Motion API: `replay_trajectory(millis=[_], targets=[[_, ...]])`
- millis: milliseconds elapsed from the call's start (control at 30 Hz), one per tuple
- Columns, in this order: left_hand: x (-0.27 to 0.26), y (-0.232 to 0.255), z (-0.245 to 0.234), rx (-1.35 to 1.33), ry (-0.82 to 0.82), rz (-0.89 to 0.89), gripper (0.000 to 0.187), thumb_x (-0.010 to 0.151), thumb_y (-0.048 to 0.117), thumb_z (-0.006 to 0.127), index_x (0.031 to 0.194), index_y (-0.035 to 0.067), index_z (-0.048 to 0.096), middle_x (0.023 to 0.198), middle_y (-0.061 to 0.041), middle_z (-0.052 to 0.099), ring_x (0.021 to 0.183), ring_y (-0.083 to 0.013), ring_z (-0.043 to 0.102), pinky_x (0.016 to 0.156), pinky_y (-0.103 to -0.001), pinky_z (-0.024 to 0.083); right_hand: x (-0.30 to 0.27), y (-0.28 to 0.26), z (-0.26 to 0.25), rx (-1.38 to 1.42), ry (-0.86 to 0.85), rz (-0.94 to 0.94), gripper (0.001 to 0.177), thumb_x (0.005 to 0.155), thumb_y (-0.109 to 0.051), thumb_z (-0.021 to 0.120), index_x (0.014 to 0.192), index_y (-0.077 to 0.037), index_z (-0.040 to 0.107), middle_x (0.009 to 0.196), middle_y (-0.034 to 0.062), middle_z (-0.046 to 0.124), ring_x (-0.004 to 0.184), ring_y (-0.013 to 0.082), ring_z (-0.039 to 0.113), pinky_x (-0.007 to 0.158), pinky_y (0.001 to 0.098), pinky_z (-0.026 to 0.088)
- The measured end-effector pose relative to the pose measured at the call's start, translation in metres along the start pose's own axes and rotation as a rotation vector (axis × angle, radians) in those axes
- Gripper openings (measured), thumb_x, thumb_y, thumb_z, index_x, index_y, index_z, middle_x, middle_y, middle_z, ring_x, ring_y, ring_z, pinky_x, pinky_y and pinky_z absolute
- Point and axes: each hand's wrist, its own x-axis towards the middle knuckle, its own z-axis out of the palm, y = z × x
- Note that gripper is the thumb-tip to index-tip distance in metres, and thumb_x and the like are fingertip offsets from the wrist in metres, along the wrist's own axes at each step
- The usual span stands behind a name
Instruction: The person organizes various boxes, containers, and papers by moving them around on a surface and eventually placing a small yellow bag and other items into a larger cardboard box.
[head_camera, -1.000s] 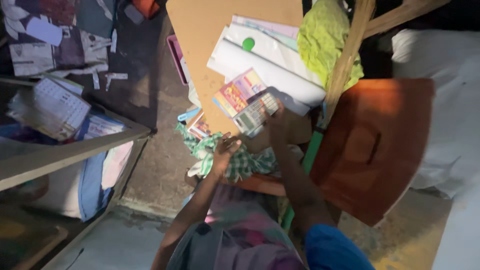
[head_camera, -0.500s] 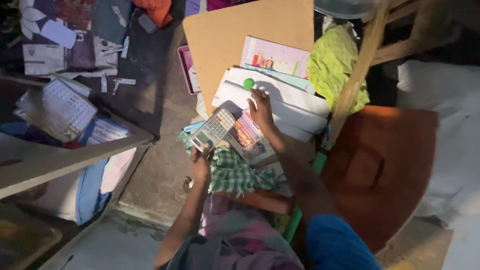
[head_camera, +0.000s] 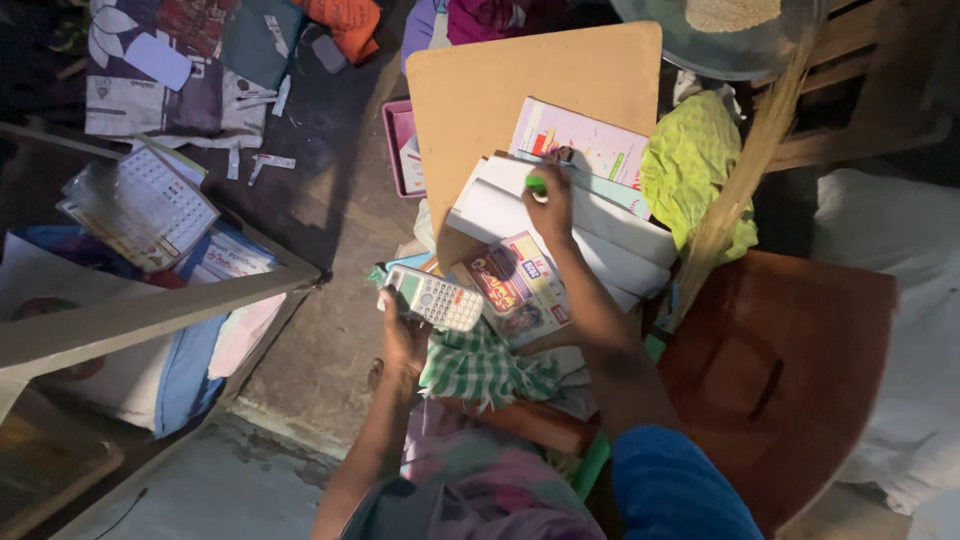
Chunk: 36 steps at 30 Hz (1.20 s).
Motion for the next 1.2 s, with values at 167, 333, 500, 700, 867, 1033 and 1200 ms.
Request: replay_trajectory(millis=[167, 333, 500, 700, 867, 1033, 1200], targets=[[-0.002, -0.003, 0.017, -0.064, -0.124, -0.027, 0.067, 0.1, 0.057, 0.051, 0.147, 0.009, 0.05, 0.142, -0.01, 0.063, 0.128, -0.0256, 0.061, 0.109, -0.047, 0.046, -0.047, 0.008, -0.053, 1.301, 0.236, 0.917, 0.021, 0.084, -0.019, 0.061, 0.104, -0.012, 0.064, 0.105, 0.0098, 0.074, 0.091, 0.0242, 0.066, 0.078, 0.0408, 0.056], [-0.002, -0.013, 0.025, 0.093, -0.169, 0.048, 0.049, 0.104, 0.04, 0.059, 0.145, 0.015, 0.051, 0.133, -0.003, 0.064, 0.12, -0.0211, 0.061, 0.104, -0.045, 0.051, -0.111, 0.024, -0.086, 0.95, 0.16, 0.774, 0.026, 0.099, -0.013, 0.063, 0.124, -0.006, 0.065, 0.1, 0.0119, 0.068, 0.095, 0.0246, 0.064, 0.079, 0.042, 0.053], [-0.003, -0.015, 0.034, 0.013, -0.098, -0.082, 0.071, 0.099, 0.065, 0.046, 0.143, 0.011, 0.055, 0.131, -0.008, 0.069, 0.119, -0.0273, 0.064, 0.101, -0.046, 0.052, -0.128, -0.006, -0.12, -0.339, -0.1, 0.067, 0.044, 0.092, -0.014, 0.067, 0.136, -0.012, 0.065, 0.115, 0.0088, 0.068, 0.103, 0.0292, 0.064, 0.09, 0.0449, 0.053], [0.014, -0.03, 0.008, -0.116, -0.08, -0.065, 0.099, 0.086, 0.087, 0.032, 0.149, 0.012, 0.05, 0.14, -0.008, 0.061, 0.127, -0.0291, 0.059, 0.11, -0.049, 0.045, -0.093, -0.075, -0.122, -0.975, -0.372, 0.094, 0.106, 0.054, -0.044, 0.09, 0.144, -0.004, 0.05, 0.142, 0.0153, 0.053, 0.109, 0.034, 0.051, 0.073, 0.0525, 0.044], [0.01, -0.032, -0.003, -0.085, -0.014, -0.129, 0.102, 0.086, 0.089, 0.028, 0.152, 0.013, 0.048, 0.137, -0.011, 0.059, 0.121, -0.0308, 0.056, 0.109, -0.052, 0.043, -0.096, -0.048, -0.107, -1.074, -0.374, 0.002, 0.101, 0.063, -0.05, 0.088, 0.146, -0.005, 0.051, 0.13, 0.0081, 0.057, 0.119, 0.0263, 0.05, 0.091, 0.0538, 0.04], [-0.003, -0.023, 0.005, -0.091, 0.094, -0.186, 0.08, 0.092, 0.076, 0.029, 0.141, 0.016, 0.05, 0.135, -0.006, 0.063, 0.111, -0.0262, 0.06, 0.097, -0.047, 0.045, -0.107, 0.002, -0.096, -0.948, -0.386, 0.013, 0.076, 0.068, -0.044, 0.088, 0.129, -0.008, 0.06, 0.122, 0.0062, 0.061, 0.116, 0.0273, 0.05, 0.093, 0.0554, 0.035], [0.022, -0.038, -0.034, -0.122, -0.008, -0.153, 0.041, 0.109, 0.055, 0.045, 0.115, 0.016, 0.052, 0.133, -0.007, 0.058, 0.071, -0.0167, 0.05, 0.06, -0.033, 0.042, -0.065, -0.003, -0.106, -0.907, -0.151, 0.111, 0.057, 0.07, -0.042, 0.089, 0.111, -0.008, 0.067, 0.107, 0.0143, 0.071, 0.109, 0.032, 0.055, 0.088, 0.0559, 0.038]])
